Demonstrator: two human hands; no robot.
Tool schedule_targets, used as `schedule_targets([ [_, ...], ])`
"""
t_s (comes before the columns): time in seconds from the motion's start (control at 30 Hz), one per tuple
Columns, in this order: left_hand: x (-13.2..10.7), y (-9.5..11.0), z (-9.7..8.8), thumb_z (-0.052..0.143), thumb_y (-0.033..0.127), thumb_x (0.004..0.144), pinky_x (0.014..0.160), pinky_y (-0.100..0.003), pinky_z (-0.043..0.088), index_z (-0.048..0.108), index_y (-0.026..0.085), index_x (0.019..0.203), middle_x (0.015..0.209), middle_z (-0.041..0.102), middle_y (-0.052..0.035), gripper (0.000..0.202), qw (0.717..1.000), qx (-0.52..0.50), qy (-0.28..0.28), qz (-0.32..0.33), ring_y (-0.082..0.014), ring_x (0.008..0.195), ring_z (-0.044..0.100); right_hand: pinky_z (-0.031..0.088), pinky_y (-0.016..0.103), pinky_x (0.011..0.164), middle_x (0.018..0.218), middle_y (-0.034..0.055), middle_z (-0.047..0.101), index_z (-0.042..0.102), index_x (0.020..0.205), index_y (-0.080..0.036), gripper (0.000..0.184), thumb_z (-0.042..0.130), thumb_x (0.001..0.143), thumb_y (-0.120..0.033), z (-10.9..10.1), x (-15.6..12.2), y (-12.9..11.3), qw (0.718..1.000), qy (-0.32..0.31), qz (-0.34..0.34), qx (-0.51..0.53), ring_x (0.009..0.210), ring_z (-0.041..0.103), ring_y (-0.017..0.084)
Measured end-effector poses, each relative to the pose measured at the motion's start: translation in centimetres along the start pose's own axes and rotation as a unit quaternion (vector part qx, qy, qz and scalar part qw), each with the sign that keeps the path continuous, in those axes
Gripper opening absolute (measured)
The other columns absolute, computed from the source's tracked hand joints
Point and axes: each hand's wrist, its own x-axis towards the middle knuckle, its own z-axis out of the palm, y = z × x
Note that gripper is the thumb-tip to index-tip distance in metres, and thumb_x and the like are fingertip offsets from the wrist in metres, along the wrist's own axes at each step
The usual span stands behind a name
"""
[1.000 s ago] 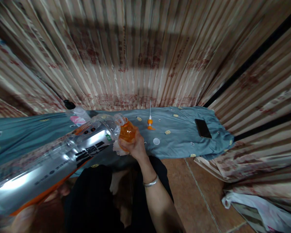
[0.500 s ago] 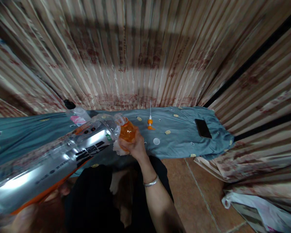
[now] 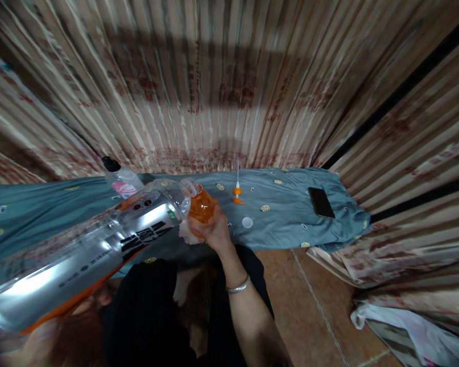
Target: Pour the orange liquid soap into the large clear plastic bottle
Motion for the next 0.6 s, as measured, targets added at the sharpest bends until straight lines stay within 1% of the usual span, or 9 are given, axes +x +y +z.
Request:
schedule_targets([
  [0.03,0.0,-0.1,0.0,0.104,0.049,0.056,0.050,-0.033,0.054,0.081,0.035,0.132,0.090,0.065,0.0015,0.081,1.000,-0.010,0.003,-0.004,-0.0250,0.077,0.061,0.070,0.046,0.098,0.122,0.0100,0.087,0.067,0.130,-0.024,0.071,0.096,0.068,-0.046,0.0,0.0,0.0,1.000,0.000,0.000,0.002,0.111,0.085,0.033],
  [0.1,0.0,0.0,0.1,0.103,0.047,0.058,0.051,-0.034,0.054,0.082,0.034,0.129,0.089,0.066,0.0016,0.075,1.000,-0.016,-0.002,-0.003,-0.0246,0.075,0.060,0.070,0.045,0.098,0.122,0.0091,0.087,0.068,0.129,-0.025,0.070,0.096,0.068,-0.045,0.0,0.0,0.0,1.000,-0.002,0.000,0.000,0.112,0.085,0.033],
  [0.17,0.1,0.2,0.4,0.103,0.048,0.059,0.050,-0.033,0.053,0.082,0.036,0.127,0.094,0.070,0.0007,0.072,1.000,-0.014,-0.009,0.001,-0.0237,0.075,0.060,0.070,0.045,0.099,0.123,0.0082,0.087,0.068,0.131,-0.026,0.072,0.098,0.068,-0.045,-0.1,0.0,0.1,1.000,-0.007,0.000,-0.008,0.114,0.085,0.033],
  [0.27,0.2,0.5,0.8,0.103,0.047,0.055,0.046,-0.031,0.049,0.083,0.036,0.120,0.102,0.076,-0.0009,0.069,1.000,-0.014,-0.011,0.008,-0.0220,0.073,0.058,0.070,0.045,0.100,0.127,0.0086,0.087,0.068,0.135,-0.026,0.076,0.100,0.069,-0.045,-0.2,0.0,0.1,1.000,-0.013,-0.001,-0.013,0.116,0.084,0.033],
  [0.37,0.1,0.7,0.9,0.100,0.044,0.055,0.048,-0.032,0.050,0.082,0.032,0.117,0.096,0.075,-0.0003,0.065,1.000,-0.011,0.006,-0.004,-0.0211,0.070,0.059,0.069,0.046,0.103,0.129,0.0096,0.087,0.067,0.137,-0.026,0.079,0.102,0.069,-0.047,-0.4,0.0,0.2,1.000,-0.020,0.002,-0.020,0.120,0.083,0.034],
  [0.47,0.1,0.7,0.8,0.101,0.044,0.057,0.050,-0.032,0.054,0.080,0.030,0.116,0.090,0.071,0.0017,0.064,1.000,-0.011,0.014,-0.025,-0.0224,0.073,0.063,0.068,0.048,0.104,0.129,0.0099,0.086,0.067,0.137,-0.026,0.082,0.103,0.067,-0.049,-0.4,0.0,0.2,0.999,-0.020,0.007,-0.026,0.120,0.083,0.035],
  [0.57,0.4,0.9,1.2,0.105,0.044,0.050,0.041,-0.030,0.049,0.079,0.028,0.108,0.090,0.071,0.0004,0.065,0.999,-0.032,0.011,0.002,-0.0219,0.069,0.061,0.069,0.048,0.103,0.130,0.0107,0.086,0.067,0.138,-0.025,0.084,0.103,0.067,-0.049,-0.3,0.0,0.1,1.000,-0.018,0.005,-0.019,0.119,0.084,0.036],
  [0.6,0.6,1.0,1.3,0.105,0.043,0.049,0.040,-0.030,0.049,0.079,0.028,0.109,0.089,0.072,0.0003,0.068,0.999,-0.036,0.005,-0.002,-0.0218,0.066,0.061,0.069,0.048,0.104,0.131,0.0109,0.086,0.067,0.140,-0.025,0.084,0.103,0.067,-0.049,-0.3,0.0,0.0,1.000,-0.017,0.002,-0.017,0.121,0.083,0.036],
])
